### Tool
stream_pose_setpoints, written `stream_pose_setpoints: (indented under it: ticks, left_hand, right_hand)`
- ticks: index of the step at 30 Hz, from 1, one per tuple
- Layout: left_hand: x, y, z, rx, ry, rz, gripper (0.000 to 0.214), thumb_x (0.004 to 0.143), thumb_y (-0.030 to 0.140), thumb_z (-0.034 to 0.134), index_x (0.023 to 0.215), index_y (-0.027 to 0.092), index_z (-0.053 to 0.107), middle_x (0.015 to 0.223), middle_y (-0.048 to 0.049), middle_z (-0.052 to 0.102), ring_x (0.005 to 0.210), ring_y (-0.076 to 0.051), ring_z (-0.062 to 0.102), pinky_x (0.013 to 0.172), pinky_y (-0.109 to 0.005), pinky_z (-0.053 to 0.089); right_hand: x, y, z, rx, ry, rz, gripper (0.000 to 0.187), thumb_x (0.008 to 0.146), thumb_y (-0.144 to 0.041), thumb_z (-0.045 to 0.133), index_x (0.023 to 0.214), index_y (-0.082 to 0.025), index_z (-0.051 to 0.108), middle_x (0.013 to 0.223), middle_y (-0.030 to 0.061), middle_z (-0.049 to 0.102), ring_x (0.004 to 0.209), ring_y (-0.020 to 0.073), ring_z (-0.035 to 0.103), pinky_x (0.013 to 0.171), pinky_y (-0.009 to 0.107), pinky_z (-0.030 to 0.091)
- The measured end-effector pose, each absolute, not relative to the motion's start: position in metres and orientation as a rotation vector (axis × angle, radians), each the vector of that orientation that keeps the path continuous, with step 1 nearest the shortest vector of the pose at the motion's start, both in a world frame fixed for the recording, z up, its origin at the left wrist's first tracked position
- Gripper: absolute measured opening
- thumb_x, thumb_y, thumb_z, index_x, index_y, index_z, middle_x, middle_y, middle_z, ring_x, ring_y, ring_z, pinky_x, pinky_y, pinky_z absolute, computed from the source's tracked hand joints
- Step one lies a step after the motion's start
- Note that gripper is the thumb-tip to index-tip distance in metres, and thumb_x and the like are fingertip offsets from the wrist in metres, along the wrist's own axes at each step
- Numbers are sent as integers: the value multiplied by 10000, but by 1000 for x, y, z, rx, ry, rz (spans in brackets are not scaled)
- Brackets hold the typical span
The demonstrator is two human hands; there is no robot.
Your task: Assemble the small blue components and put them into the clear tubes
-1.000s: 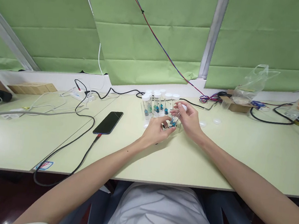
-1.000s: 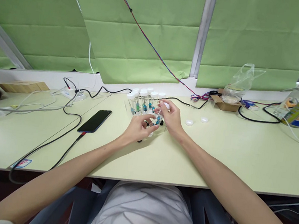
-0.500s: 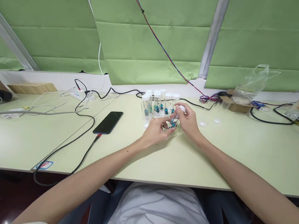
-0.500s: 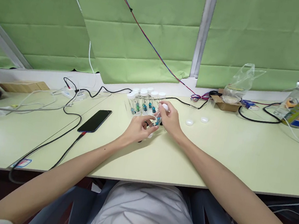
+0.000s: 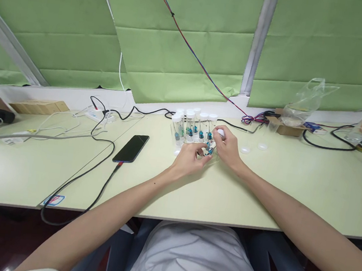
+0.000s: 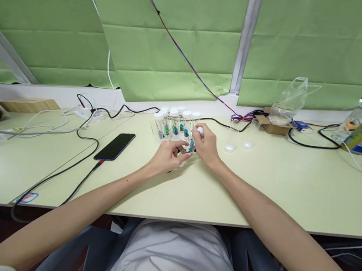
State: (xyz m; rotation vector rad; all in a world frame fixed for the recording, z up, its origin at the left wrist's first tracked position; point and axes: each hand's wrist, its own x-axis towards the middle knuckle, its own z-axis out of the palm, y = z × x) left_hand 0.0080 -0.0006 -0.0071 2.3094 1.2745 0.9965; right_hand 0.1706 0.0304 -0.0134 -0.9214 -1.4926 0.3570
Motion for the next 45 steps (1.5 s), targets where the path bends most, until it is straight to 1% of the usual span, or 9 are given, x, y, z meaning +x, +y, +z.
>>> stream_pose_setpoints:
  ticks: [5, 13, 20, 29, 37, 40, 42, 45]
  left_hand:
    - [8, -1, -8, 2310, 1269, 1009, 344, 817, 342, 689, 1105, 163, 750, 829, -37, 758, 602, -139, 606, 624, -268, 471]
    - [7, 1, -8, 2328, 1305, 1011, 341, 813, 320, 695, 1108, 160, 755, 822, -44, 758, 629, -153, 613, 654, -283, 485]
    - [8, 2, -11, 2340, 1306, 1019, 342, 825, 332, 682, 1108, 152, 746, 800, -46, 744, 628, -153, 601, 638, -278, 465]
    - [9, 1, -11, 2372, 1328, 1015, 318, 840, 333, 669, 1087, 145, 739, 827, -56, 740, 652, -156, 605, 675, -285, 466]
    - [11, 2, -12, 2370, 1340, 1039, 307, 845, 313, 671, 1096, 146, 730, 875, -60, 751, 693, -172, 639, 712, -301, 493]
    - [12, 2, -10, 2380, 1323, 1072, 291, 856, 313, 672, 1096, 159, 728, 890, -50, 751, 685, -171, 641, 733, -311, 502]
    - [12, 2, -8, 2412, 1309, 1124, 271, 863, 310, 676, 1089, 170, 728, 908, -45, 751, 702, -175, 640, 783, -331, 505]
    - [9, 3, -5, 2486, 1264, 1198, 250, 859, 293, 695, 1079, 178, 726, 937, -53, 752, 833, -213, 641, 898, -381, 485]
  right_hand:
    - [169, 32, -17, -923, -1492, 293, 238, 949, -406, 478, 891, -199, 581, 699, -15, 545, 568, 124, 460, 579, 265, 395]
    - [168, 38, -23, -959, -1469, 174, 257, 959, -397, 434, 903, -198, 585, 739, 8, 591, 599, 140, 497, 629, 279, 418]
    - [168, 42, -26, -997, -1458, 123, 266, 956, -394, 432, 893, -198, 601, 742, 22, 615, 628, 165, 523, 660, 300, 426]
    - [167, 45, -28, -1052, -1429, 66, 283, 952, -402, 438, 878, -197, 619, 707, 20, 618, 628, 176, 537, 672, 307, 413]
    - [166, 39, -21, -1057, -1416, 87, 281, 934, -388, 463, 883, -183, 649, 726, 22, 640, 627, 164, 545, 671, 294, 431]
    - [167, 35, -13, -1029, -1399, 77, 241, 912, -365, 505, 843, -186, 651, 719, 15, 641, 626, 151, 540, 653, 273, 436]
    - [169, 32, -8, -1007, -1381, 77, 215, 900, -367, 540, 839, -191, 648, 688, -2, 622, 593, 138, 522, 620, 260, 431]
    - [175, 27, -3, -970, -1364, 139, 190, 873, -379, 598, 816, -200, 628, 664, -15, 600, 560, 126, 506, 573, 251, 421]
